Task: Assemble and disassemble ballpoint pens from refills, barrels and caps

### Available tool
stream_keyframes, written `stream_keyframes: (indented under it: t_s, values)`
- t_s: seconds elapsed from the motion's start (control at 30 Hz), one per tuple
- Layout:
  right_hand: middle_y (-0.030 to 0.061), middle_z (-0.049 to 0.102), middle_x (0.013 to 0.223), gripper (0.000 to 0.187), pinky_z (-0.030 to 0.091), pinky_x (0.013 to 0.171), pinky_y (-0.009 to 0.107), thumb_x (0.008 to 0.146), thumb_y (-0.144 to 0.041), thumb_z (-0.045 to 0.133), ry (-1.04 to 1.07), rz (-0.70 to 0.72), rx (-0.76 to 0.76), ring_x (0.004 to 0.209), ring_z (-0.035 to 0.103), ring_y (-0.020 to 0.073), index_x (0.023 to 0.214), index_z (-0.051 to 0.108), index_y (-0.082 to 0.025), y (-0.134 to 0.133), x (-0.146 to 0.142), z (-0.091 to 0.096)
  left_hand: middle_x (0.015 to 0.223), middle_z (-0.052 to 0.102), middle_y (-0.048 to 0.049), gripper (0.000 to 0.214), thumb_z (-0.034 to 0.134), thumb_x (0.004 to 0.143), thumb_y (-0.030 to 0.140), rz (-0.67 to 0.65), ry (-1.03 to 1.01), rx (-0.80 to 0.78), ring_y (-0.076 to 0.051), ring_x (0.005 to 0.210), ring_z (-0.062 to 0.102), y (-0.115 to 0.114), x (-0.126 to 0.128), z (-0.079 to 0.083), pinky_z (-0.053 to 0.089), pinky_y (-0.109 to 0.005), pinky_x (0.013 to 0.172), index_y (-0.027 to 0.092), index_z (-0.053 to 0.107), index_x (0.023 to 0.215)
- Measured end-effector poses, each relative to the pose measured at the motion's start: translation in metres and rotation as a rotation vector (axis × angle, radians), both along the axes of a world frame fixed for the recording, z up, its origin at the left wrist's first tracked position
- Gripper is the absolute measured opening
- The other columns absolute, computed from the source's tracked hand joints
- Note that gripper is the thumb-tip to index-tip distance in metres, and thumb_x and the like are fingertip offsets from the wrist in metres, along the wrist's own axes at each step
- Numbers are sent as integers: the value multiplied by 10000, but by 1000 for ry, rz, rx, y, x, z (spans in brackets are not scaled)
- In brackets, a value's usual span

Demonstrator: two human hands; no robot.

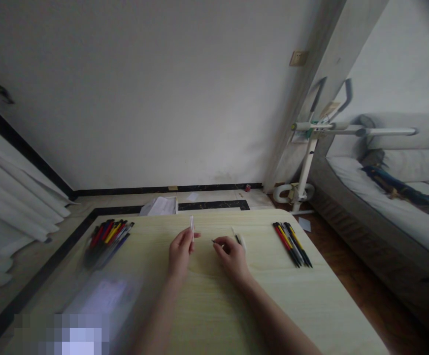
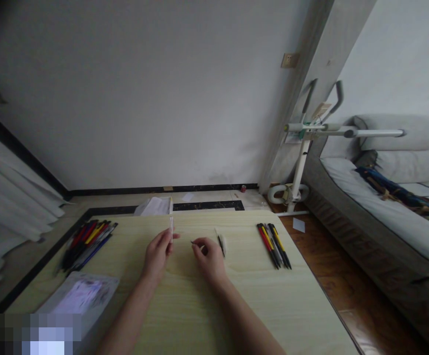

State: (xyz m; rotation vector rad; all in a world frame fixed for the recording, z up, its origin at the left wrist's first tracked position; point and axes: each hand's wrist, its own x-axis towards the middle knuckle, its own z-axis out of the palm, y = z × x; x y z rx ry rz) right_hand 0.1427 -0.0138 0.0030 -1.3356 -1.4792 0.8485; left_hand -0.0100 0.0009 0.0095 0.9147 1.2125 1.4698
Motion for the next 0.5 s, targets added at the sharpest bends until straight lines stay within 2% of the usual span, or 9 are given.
stream_keyframes:
  t_s: [0.23, 0.5]
  values:
    - [9, 623, 680, 157, 388, 487, 225, 744, -271, 523, -4, 6, 12, 515, 477, 108, 812, 638, -188, 0, 0, 1, 761, 651, -78, 346, 646, 645, 381, 51, -236, 13, -66, 560, 492, 5, 1, -2, 349, -191, 509, 107, 609, 854]
    - [2, 633, 719, 159, 387, 508, 220, 746, -262, 525, -32, 14, 10, 527, 476, 100, 835, 639, -195, -1, 1, 0, 812, 640, -78, 336, 678, 634, 314, 13, -250, 18, -68, 594, 520, 2, 3, -4, 403, -206, 570, 100, 593, 879]
